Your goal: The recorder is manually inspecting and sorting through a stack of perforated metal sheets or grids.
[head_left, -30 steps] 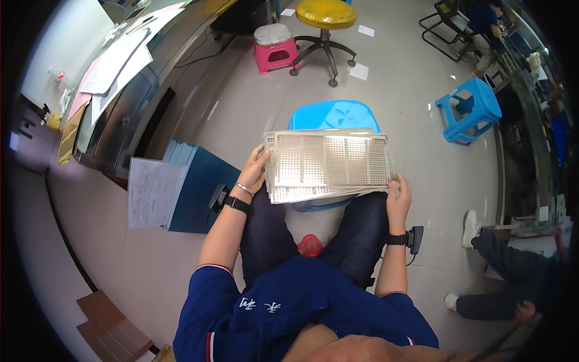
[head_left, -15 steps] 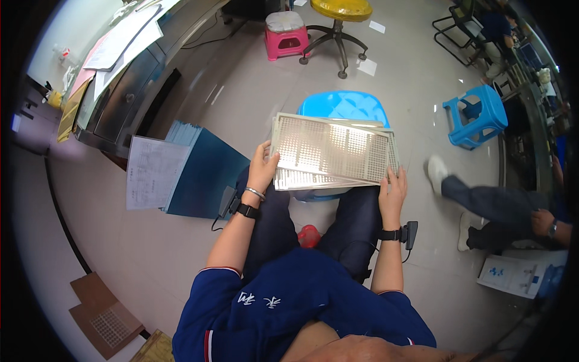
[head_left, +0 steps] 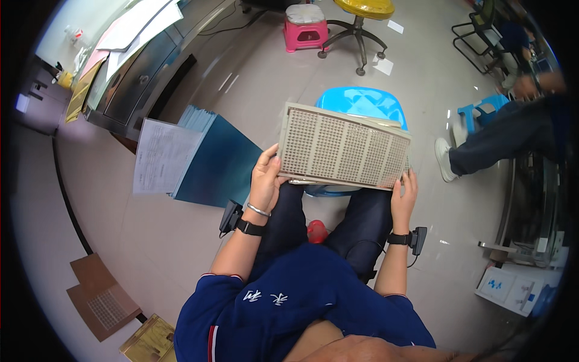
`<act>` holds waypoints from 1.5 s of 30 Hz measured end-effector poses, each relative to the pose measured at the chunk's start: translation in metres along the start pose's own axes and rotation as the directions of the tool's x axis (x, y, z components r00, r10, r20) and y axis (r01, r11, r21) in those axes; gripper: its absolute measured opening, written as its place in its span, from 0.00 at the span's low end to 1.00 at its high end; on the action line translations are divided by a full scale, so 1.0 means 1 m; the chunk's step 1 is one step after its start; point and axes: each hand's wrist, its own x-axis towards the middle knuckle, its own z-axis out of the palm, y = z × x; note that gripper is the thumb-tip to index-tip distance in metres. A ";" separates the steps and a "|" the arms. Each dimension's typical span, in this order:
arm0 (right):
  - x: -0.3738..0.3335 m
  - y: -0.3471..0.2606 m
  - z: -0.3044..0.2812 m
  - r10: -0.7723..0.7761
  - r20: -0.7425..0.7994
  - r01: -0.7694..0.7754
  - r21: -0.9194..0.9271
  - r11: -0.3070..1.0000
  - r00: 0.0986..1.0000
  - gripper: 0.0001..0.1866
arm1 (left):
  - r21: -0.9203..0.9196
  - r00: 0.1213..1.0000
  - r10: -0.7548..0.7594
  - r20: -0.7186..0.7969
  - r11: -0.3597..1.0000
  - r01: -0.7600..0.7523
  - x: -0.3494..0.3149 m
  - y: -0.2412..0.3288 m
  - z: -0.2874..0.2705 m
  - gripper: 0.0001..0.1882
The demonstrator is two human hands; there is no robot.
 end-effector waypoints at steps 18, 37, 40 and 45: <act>0.032 0.025 0.000 0.214 0.154 -0.234 0.130 0.963 0.965 0.31 | 0.853 0.980 0.199 -0.008 0.513 -0.097 0.030 -0.009 -0.037 0.20; 0.074 0.018 0.014 0.077 0.178 -0.118 0.229 0.966 0.981 0.41 | 0.187 0.951 -0.204 0.233 0.969 0.162 0.083 0.001 -0.011 0.25; 0.082 -0.004 0.002 0.162 0.290 -0.271 0.389 0.880 0.943 0.44 | 0.190 0.947 -0.186 0.261 0.972 0.138 0.083 0.007 -0.007 0.26; 0.094 0.010 -0.008 0.115 0.385 -0.357 0.650 0.670 0.916 0.36 | 0.231 0.946 -0.228 0.231 0.957 0.174 0.097 0.002 -0.005 0.27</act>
